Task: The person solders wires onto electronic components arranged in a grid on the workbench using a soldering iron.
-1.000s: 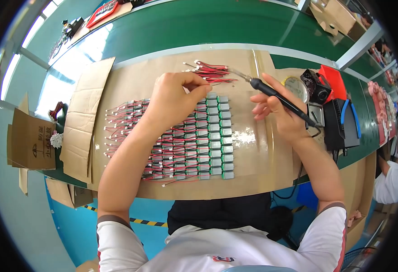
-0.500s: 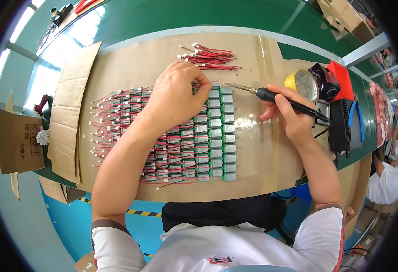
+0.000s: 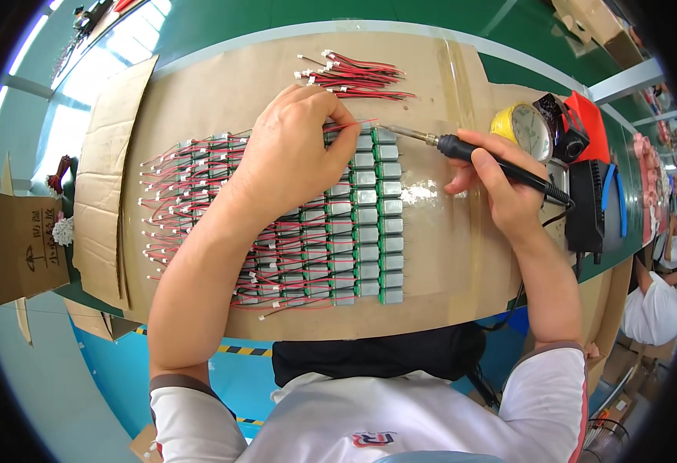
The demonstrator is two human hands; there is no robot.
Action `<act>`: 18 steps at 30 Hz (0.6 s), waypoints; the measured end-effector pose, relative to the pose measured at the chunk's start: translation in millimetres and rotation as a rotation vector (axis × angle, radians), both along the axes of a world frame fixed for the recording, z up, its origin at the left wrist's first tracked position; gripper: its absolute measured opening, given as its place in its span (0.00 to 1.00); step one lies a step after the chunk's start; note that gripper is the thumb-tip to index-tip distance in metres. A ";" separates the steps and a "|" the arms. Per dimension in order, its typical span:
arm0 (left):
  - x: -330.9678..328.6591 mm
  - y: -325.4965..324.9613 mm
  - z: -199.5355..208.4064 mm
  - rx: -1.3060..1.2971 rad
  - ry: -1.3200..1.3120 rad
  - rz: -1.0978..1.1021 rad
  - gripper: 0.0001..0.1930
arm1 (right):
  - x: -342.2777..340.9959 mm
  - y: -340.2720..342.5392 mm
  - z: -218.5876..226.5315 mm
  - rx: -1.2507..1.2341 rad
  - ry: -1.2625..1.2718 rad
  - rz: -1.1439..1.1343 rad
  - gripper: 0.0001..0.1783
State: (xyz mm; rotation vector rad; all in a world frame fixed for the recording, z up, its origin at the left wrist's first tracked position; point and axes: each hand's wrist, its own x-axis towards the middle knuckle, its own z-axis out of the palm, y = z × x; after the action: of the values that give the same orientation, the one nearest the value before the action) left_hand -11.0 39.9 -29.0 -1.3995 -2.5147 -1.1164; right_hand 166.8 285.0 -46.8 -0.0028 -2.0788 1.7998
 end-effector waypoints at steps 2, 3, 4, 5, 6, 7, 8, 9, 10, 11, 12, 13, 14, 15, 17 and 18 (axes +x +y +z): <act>-0.1 -0.2 -0.7 0.003 0.010 0.002 0.05 | -0.3 0.2 -0.5 0.001 0.001 0.002 0.15; -0.1 -0.3 -0.8 0.001 0.008 0.001 0.05 | -0.4 0.3 -0.8 0.003 0.003 0.004 0.15; 0.1 -0.7 -0.7 -0.001 0.007 -0.001 0.05 | -0.6 0.0 -0.8 0.002 0.002 0.006 0.15; 0.5 -0.5 -0.2 0.000 0.006 -0.002 0.05 | -0.3 -0.1 0.0 0.005 0.002 0.007 0.15; 0.9 -0.3 0.5 -0.006 0.006 0.001 0.05 | -0.1 -0.4 0.9 0.008 0.002 0.008 0.14; 1.3 -0.2 1.2 -0.012 0.007 0.004 0.05 | 0.0 -0.6 1.8 0.009 0.001 0.008 0.14; 1.4 0.2 1.0 -0.012 0.006 0.004 0.05 | -0.2 -0.8 2.1 0.020 0.006 0.011 0.14; 1.6 0.8 0.8 -0.004 -0.006 0.002 0.06 | -0.4 -0.7 2.0 0.031 0.012 0.015 0.14; 1.6 1.1 0.4 0.005 -0.019 0.001 0.07 | -0.6 -0.3 1.4 0.031 0.011 0.014 0.14; 1.5 1.1 0.4 0.004 -0.019 0.001 0.07 | -0.8 0.0 1.2 0.032 0.016 0.021 0.14; 1.4 1.1 0.3 0.008 -0.013 -0.001 0.06 | -0.8 0.2 1.2 0.034 0.021 0.028 0.14; 1.3 1.2 0.3 0.011 -0.006 -0.003 0.06 | -0.7 0.2 1.3 0.033 0.021 0.028 0.14; 1.1 1.3 0.1 0.011 -0.006 -0.003 0.06 | -0.8 0.1 1.2 0.037 0.020 0.026 0.14; 0.9 1.3 0.0 0.009 -0.007 -0.004 0.06 | -0.8 0.1 1.2 0.041 0.020 0.023 0.14; 1.1 1.1 0.5 0.007 -0.008 -0.005 0.06 | -1.1 -0.5 1.8 0.041 0.021 0.025 0.14; 1.5 0.7 1.3 0.007 -0.004 -0.003 0.06 | -1.4 -1.0 2.4 0.042 0.023 0.027 0.14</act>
State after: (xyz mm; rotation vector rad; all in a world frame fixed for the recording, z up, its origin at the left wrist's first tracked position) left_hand -9.5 40.6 -27.7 -1.4012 -2.5096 -1.1282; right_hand 165.4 284.0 -44.4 0.0574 -2.1100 1.7638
